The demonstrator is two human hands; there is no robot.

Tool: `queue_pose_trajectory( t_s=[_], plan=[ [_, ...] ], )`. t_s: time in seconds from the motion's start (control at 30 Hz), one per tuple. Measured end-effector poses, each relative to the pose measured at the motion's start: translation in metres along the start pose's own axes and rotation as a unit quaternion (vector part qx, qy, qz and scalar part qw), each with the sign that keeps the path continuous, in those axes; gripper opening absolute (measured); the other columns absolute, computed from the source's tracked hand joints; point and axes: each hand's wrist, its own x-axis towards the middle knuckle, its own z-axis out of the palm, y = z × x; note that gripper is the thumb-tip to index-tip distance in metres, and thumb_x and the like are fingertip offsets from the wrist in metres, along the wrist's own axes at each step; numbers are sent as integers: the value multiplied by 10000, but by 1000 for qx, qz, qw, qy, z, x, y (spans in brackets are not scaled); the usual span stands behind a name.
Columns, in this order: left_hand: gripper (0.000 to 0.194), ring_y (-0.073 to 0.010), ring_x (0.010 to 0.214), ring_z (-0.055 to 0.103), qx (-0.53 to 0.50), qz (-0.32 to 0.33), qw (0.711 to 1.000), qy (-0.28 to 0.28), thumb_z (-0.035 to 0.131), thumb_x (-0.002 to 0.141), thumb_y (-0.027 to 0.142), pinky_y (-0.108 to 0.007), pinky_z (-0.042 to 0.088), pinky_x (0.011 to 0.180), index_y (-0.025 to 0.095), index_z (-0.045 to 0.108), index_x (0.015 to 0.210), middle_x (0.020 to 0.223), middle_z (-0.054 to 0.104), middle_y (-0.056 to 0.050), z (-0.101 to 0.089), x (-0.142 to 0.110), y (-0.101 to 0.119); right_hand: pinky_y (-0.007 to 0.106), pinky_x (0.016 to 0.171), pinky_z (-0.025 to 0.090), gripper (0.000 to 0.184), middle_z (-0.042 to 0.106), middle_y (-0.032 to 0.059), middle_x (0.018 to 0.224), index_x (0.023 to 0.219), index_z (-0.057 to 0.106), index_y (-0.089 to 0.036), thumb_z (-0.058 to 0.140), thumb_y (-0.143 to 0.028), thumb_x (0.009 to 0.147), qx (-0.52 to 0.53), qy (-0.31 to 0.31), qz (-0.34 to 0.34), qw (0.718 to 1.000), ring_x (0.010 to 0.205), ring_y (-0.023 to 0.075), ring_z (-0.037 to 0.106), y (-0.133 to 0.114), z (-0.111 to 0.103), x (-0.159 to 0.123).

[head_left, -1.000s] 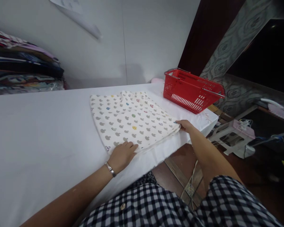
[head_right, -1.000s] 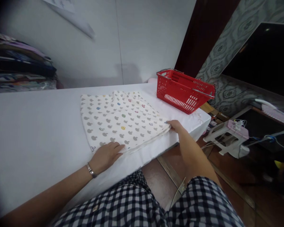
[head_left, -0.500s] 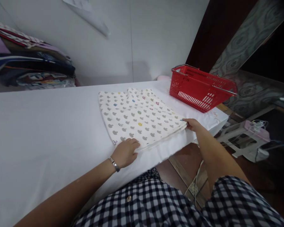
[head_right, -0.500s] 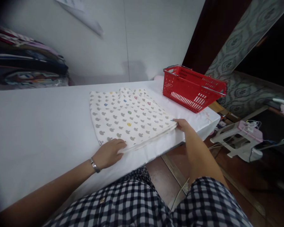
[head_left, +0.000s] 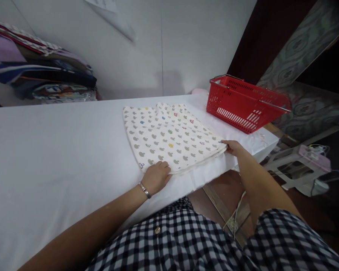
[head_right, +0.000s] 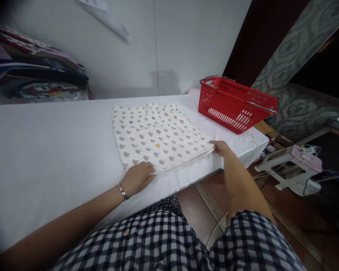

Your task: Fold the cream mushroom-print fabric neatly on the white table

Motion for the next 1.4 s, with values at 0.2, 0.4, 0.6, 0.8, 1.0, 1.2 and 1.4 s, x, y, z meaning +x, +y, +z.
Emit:
queue_pose_trajectory(
  t_s=[0.2, 0.4, 0.6, 0.8, 1.0, 1.2, 1.4],
  plan=[
    [227, -193, 859, 506, -3, 14, 1000, 22, 364, 871, 276, -322, 411, 693, 163, 559, 845, 911, 558, -68, -4, -2, 2, 216, 518, 512, 57, 595, -6, 547, 733, 595, -150, 640, -184, 729, 25, 0, 28, 999, 526, 111, 562, -2, 0, -2],
    [170, -212, 889, 489, 23, 57, 998, 6, 396, 839, 193, -362, 397, 748, 157, 559, 872, 951, 554, -81, 6, -11, 10, 212, 499, 510, 49, 598, -7, 542, 709, 581, -152, 614, -154, 744, 43, -4, 35, 998, 498, 105, 556, -5, 1, -6],
    [271, -216, 938, 466, 4, 40, 999, 3, 426, 742, 80, -368, 381, 786, 168, 549, 967, 1046, 539, -83, 5, -21, 10, 216, 489, 512, 43, 592, -12, 533, 711, 581, -150, 609, -144, 743, 60, -11, 30, 998, 484, 106, 553, -4, 0, -6],
    [183, -214, 891, 471, -27, 30, 999, 21, 448, 808, 258, -371, 375, 774, 176, 561, 926, 958, 549, -76, 1, -32, 6, 219, 507, 520, 22, 613, 1, 558, 747, 588, -132, 605, -145, 744, 78, -11, 23, 997, 510, 116, 572, -1, -1, 0],
    [267, -201, 917, 488, -90, -17, 991, 94, 449, 829, 408, -360, 374, 812, 195, 577, 925, 977, 567, -61, 3, -57, -16, 220, 468, 511, 50, 611, 0, 539, 709, 578, -132, 627, -130, 719, 73, -26, 19, 997, 468, 115, 560, 2, 0, -2],
    [326, -150, 673, 560, -268, -302, 908, 115, 427, 806, 492, -281, 424, 618, 194, 557, 798, 736, 602, -9, 4, -80, -27, 236, 469, 525, 49, 639, 32, 590, 685, 587, -144, 632, -137, 704, 69, -59, 31, 995, 487, 138, 588, 10, -6, 9],
    [562, -114, 474, 565, -609, -415, 674, 45, 539, 714, 522, -211, 353, 385, 170, 391, 1126, 792, 622, -37, 9, -71, -7, 216, 438, 524, 82, 631, 33, 574, 647, 594, -177, 629, -123, 699, 68, -52, 27, 996, 468, 134, 584, 9, -7, 9]
  ],
)
